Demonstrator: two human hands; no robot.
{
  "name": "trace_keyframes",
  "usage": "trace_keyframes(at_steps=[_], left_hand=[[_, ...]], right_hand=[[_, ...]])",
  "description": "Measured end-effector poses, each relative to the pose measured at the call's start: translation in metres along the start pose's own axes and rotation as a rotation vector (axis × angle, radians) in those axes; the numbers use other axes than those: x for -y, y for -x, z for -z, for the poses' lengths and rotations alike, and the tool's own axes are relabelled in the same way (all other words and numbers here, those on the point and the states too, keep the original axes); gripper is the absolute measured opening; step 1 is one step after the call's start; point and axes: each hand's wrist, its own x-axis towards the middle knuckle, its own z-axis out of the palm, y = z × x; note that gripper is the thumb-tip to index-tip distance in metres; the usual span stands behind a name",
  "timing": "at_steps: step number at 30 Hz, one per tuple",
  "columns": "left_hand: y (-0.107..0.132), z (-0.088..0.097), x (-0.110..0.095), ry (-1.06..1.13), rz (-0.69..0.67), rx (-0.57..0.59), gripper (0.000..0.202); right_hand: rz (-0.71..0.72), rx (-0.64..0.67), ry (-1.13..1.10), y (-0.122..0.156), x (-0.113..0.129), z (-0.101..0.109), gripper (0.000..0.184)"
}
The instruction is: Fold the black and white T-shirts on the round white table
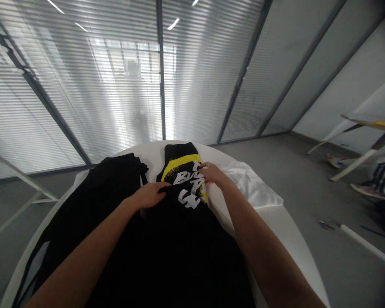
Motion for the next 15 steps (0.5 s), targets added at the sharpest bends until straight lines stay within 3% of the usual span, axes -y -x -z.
trace_keyframes(at_steps=[3,7,11,15], left_hand=[[-0.002,-0.006,0.003,-0.050,0.049,-0.079,0.042],[0.002,-0.011,-0.003,-0.151,0.085,-0.114,0.043],[0.006,-0.014,-0.015,-0.220,0.163,-0.108,0.045],[0.007,-0.014,-0.020,-0.138,0.198,-0.102,0.051]], right_hand=[[-0.060,0.189,0.053,0.012,0.001,0.012,0.054],[0.098,0.369,0.154,0.018,-0.002,0.015,0.037],[0.235,0.298,0.219,0.009,-0.009,0.010,0.026],[0.388,-0.005,0.347,-0.002,-0.011,0.004,0.032]])
